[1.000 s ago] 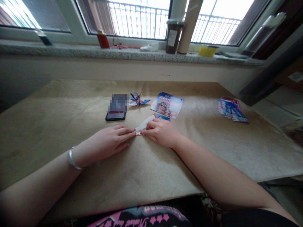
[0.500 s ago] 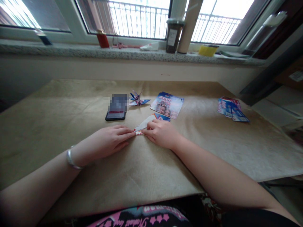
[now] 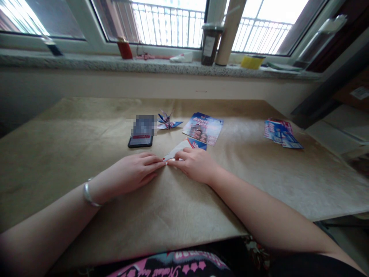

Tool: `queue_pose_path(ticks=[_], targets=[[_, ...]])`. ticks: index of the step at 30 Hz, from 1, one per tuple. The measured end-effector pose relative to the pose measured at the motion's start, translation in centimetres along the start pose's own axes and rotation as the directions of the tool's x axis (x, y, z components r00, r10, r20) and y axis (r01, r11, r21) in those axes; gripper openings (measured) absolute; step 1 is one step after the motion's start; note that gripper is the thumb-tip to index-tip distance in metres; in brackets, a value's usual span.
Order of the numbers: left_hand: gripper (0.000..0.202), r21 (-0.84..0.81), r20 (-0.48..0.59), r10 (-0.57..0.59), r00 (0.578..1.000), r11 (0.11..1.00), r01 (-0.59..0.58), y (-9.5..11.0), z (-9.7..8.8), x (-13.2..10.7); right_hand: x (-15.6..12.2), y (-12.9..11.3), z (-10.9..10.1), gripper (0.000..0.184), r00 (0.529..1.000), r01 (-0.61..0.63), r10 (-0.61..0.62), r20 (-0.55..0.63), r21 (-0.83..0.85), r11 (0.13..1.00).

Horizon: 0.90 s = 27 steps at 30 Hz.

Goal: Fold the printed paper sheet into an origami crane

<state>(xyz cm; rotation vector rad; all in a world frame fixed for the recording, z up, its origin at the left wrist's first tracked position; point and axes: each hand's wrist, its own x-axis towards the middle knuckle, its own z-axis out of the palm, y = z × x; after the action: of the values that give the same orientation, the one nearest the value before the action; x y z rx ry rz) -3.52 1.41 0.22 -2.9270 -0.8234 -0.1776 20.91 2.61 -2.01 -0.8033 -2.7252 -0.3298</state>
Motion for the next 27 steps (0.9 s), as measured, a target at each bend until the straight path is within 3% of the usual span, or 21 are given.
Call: queue_pose_path(ticks=[17, 27], targets=[[0.029, 0.017, -0.005, 0.002, 1.0, 1.0, -0.002, 0.1, 0.37, 0.09, 0.34, -0.15, 0.03, 0.028, 1.0, -0.02, 0.02, 0.017, 0.019, 1.0], [0.026, 0.133, 0.036, 0.009, 0.999, 0.991, -0.013, 0.57, -0.08, 0.49, 0.21, -0.19, -0.04, 0.027, 1.0, -0.021, 0.021, 0.013, 0.034, 0.999]])
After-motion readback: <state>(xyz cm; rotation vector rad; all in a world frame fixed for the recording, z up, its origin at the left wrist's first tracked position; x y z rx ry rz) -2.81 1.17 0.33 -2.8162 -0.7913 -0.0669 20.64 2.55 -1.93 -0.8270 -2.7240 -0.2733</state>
